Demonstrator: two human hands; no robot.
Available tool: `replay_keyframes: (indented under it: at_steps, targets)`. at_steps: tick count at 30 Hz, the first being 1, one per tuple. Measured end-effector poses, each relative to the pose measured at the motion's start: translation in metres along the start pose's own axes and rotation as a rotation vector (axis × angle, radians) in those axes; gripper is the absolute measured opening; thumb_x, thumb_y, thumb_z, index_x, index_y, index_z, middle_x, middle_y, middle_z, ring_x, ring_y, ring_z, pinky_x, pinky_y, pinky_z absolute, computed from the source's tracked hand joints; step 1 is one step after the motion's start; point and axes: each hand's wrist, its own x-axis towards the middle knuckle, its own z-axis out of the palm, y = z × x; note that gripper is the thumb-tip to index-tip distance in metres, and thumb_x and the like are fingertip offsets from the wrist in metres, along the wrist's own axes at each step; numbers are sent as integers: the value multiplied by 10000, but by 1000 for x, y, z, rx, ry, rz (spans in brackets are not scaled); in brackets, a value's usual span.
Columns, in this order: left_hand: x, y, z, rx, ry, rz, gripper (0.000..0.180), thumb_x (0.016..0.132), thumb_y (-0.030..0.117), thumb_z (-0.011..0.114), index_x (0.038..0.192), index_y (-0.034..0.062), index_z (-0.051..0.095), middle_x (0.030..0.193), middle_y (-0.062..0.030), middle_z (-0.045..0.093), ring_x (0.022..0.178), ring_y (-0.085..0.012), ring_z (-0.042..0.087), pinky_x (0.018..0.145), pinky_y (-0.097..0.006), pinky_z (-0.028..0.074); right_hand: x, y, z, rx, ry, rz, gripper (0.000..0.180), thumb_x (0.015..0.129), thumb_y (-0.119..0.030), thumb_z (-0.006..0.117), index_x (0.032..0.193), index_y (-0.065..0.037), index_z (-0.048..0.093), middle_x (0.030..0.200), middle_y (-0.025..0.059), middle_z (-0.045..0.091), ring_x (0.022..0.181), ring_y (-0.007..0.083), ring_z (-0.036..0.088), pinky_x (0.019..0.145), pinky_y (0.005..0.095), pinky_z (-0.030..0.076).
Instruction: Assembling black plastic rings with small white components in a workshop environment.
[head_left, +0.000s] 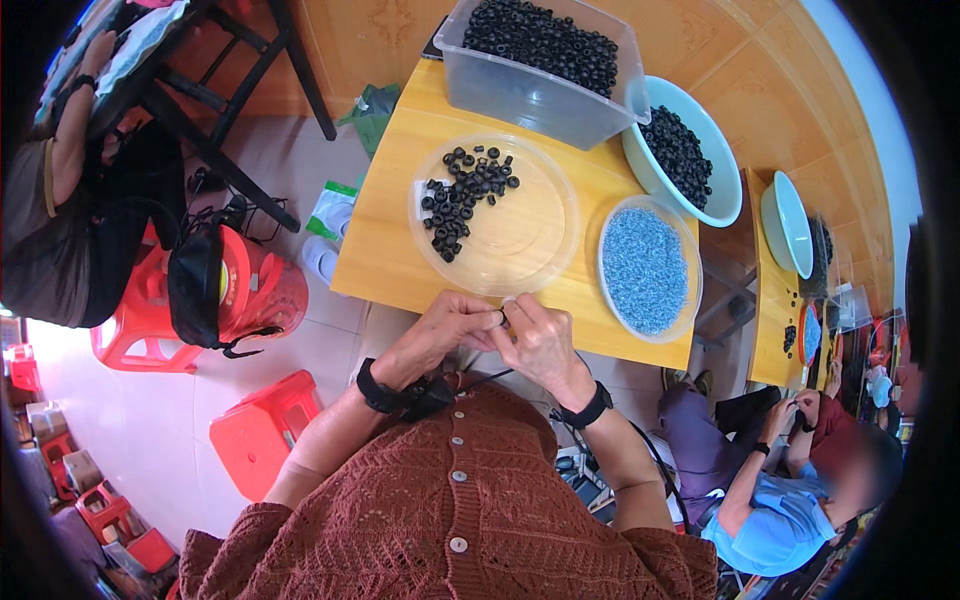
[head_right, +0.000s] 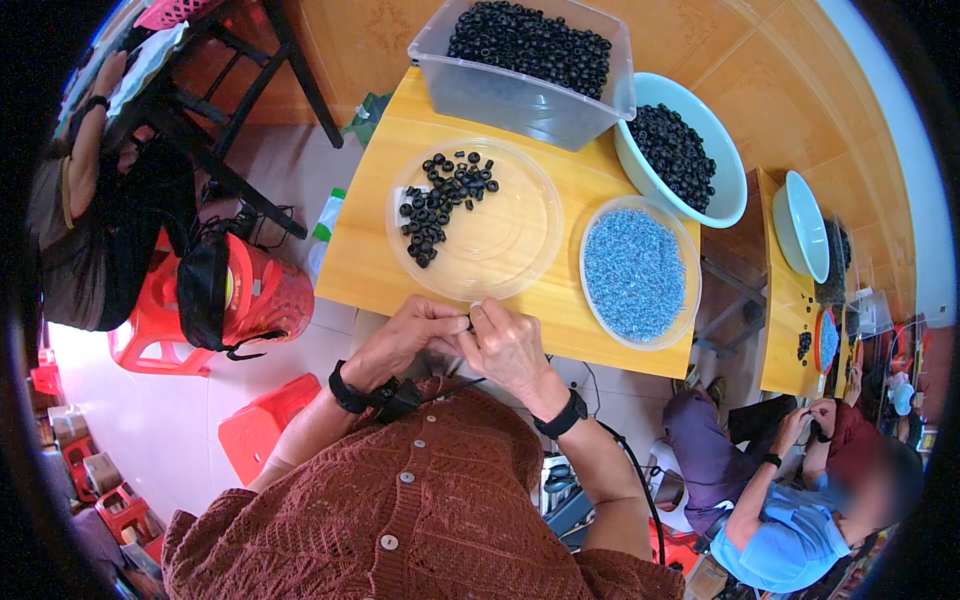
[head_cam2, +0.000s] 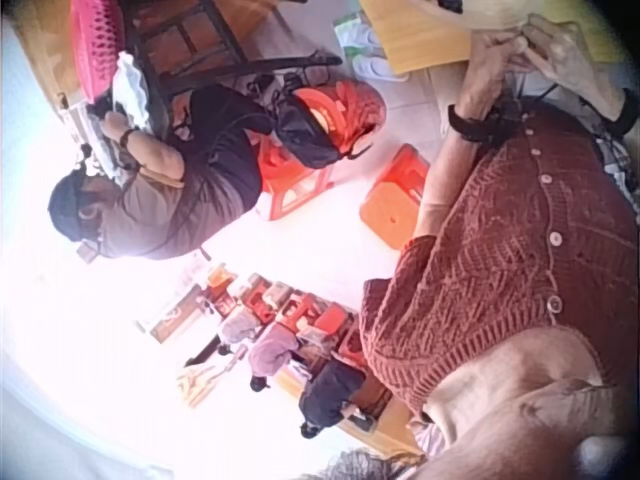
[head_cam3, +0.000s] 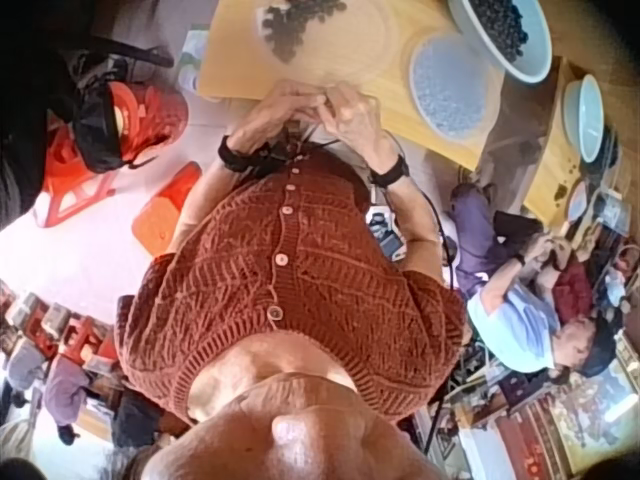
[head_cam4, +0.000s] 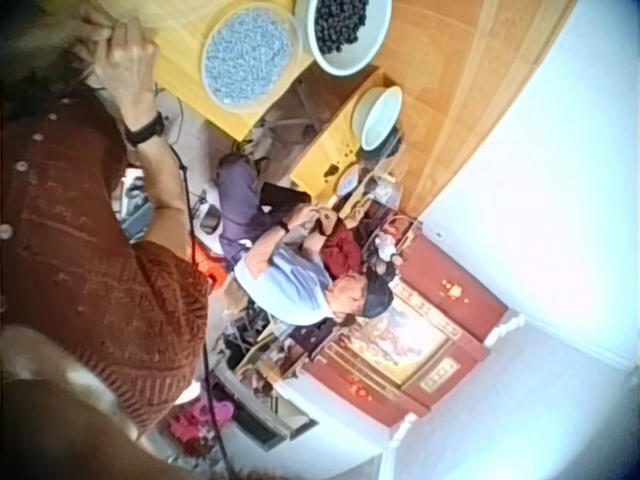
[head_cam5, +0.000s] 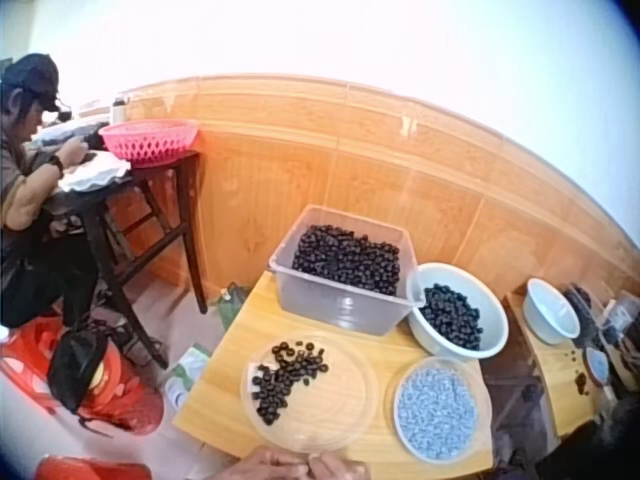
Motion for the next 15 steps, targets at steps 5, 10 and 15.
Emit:
replay_keyframes:
  at_steps: [5,10,15]
  targets:
    - [1,-2,5,-35,14,2,217,869,164,547,890,-36,629,795,-74,632,706,-119,618,688,-232,517,-7,1,4,-44,34,-25,119,636,-56,646,699,23,583,629,79,516,467,213,526,378,303,420]
    - [2,-6,13,-129,89,102,209,874,158,540,884,-30,631,783,-51,620,697,-99,603,673,-223,510,-11,1,14,-31,151,125,126,643,-54,635,739,19,595,628,86,519,431,229,507,378,306,418]
    - [1,-3,5,-7,17,25,220,874,175,544,872,-26,633,777,-47,621,686,-87,598,655,-209,505,-5,5,1,123,68,140,106,643,-62,640,688,-1,567,577,79,479,422,235,490,366,318,398]
